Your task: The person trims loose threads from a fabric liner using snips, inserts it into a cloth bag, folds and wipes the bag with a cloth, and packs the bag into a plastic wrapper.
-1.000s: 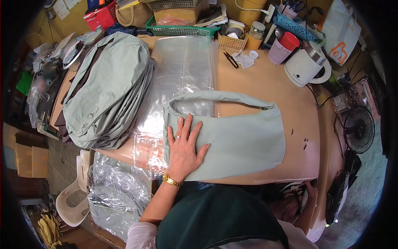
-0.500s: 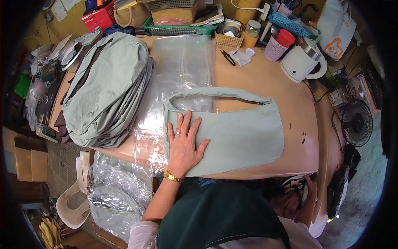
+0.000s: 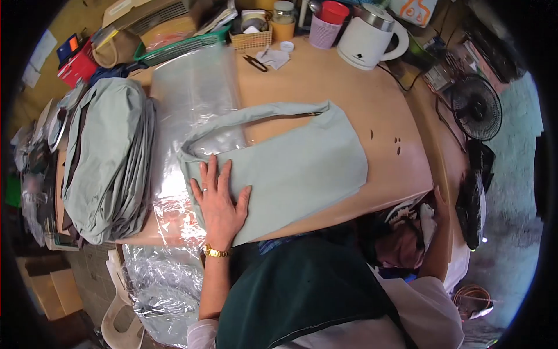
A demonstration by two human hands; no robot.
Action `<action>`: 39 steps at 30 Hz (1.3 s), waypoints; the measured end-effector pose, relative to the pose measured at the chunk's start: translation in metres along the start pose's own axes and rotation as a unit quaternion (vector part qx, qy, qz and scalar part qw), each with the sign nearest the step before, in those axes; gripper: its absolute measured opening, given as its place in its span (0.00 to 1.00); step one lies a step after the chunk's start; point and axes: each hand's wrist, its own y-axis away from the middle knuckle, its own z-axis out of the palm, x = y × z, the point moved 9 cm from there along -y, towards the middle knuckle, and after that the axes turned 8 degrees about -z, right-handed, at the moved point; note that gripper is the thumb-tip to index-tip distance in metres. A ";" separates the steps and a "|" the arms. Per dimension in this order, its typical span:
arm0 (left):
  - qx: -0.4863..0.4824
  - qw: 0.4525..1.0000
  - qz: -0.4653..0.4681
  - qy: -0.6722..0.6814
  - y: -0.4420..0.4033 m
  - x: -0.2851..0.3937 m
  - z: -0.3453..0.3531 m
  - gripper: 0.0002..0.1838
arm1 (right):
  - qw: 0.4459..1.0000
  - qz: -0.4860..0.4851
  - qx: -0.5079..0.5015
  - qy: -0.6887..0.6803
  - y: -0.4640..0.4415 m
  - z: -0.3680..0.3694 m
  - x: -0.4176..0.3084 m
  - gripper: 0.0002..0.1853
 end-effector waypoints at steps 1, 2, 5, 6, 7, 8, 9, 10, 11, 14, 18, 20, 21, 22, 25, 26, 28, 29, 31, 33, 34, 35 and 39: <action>0.002 1.000 -0.002 -0.003 0.000 0.000 0.000 0.35 | 0.998 0.020 0.018 0.060 -0.002 -0.007 0.005 0.27; 0.005 1.000 -0.007 -0.008 0.000 -0.002 -0.002 0.34 | 0.998 0.021 0.018 0.061 -0.004 -0.004 0.009 0.27; 0.005 1.000 -0.004 -0.009 -0.001 -0.002 -0.004 0.34 | 0.997 -0.039 0.045 0.057 0.000 -0.009 0.006 0.24; 0.007 1.000 0.000 -0.011 -0.001 0.000 -0.003 0.33 | 0.994 -0.039 0.075 0.068 0.004 -0.010 0.002 0.23; 0.007 1.000 0.001 -0.011 -0.001 0.000 -0.003 0.34 | 0.996 -0.036 0.059 0.065 0.001 -0.013 0.008 0.22; 0.011 1.000 0.002 -0.016 -0.001 -0.001 -0.002 0.33 | 0.996 -0.034 0.046 0.062 -0.001 -0.019 0.012 0.21; 0.013 1.000 0.005 -0.015 -0.001 0.001 -0.001 0.33 | 0.994 -0.038 0.057 0.080 0.002 -0.020 0.005 0.18; 0.017 1.000 0.006 -0.018 0.000 0.001 -0.001 0.33 | 0.992 -0.042 0.063 0.098 0.008 -0.015 -0.001 0.16; 0.018 1.000 0.009 -0.018 0.000 0.001 0.000 0.33 | 0.991 -0.039 0.075 0.102 0.012 -0.018 -0.003 0.16; 0.010 1.000 0.000 -0.008 -0.001 -0.001 0.002 0.33 | 0.997 -0.046 0.022 0.058 0.016 0.004 -0.016 0.15; 0.008 1.000 -0.002 -0.011 -0.001 -0.002 0.002 0.32 | 0.996 -0.043 0.006 0.082 0.023 0.010 -0.034 0.17; 0.007 1.000 -0.001 -0.011 -0.001 -0.002 0.003 0.32 | 0.993 -0.047 -0.028 0.100 0.017 0.013 -0.028 0.17; 0.009 1.000 -0.001 -0.014 -0.001 -0.002 0.003 0.32 | 0.997 -0.026 0.037 0.055 0.017 0.009 -0.024 0.18; 0.009 1.000 -0.001 -0.012 -0.001 -0.002 0.003 0.32 | 0.995 -0.006 0.101 0.010 0.019 0.004 -0.020 0.19; 0.010 1.000 0.002 -0.010 -0.001 -0.003 0.003 0.32 | 0.992 -0.016 0.075 0.102 0.029 0.010 -0.042 0.23; 0.013 1.000 0.003 -0.012 -0.001 -0.003 0.002 0.32 | 0.992 -0.017 0.075 0.103 0.022 0.007 -0.037 0.23; 0.015 1.000 0.003 -0.014 0.000 -0.003 0.003 0.32 | 0.986 -0.021 0.073 0.151 0.011 0.006 -0.033 0.26; 0.017 1.000 0.003 -0.015 0.000 -0.003 0.003 0.32 | 0.986 -0.021 0.073 0.151 0.008 0.005 -0.029 0.26; 0.018 1.000 0.004 -0.015 0.000 -0.003 0.003 0.32 | 0.963 -0.069 0.121 0.231 0.018 0.014 -0.054 0.28; 0.018 1.000 0.004 -0.012 0.000 -0.002 0.002 0.32 | 0.963 -0.048 0.116 0.239 0.024 0.016 -0.061 0.28; 0.018 1.000 0.004 -0.013 0.000 -0.002 0.002 0.32 | 0.963 -0.027 0.111 0.246 0.026 0.018 -0.063 0.29; 0.017 1.000 0.002 -0.013 0.000 -0.003 0.002 0.32 | 0.963 -0.027 0.111 0.245 0.028 0.021 -0.068 0.29; 0.016 1.000 0.001 -0.016 0.000 -0.003 0.003 0.32 | 0.937 -0.015 0.153 0.315 0.030 0.013 -0.071 0.34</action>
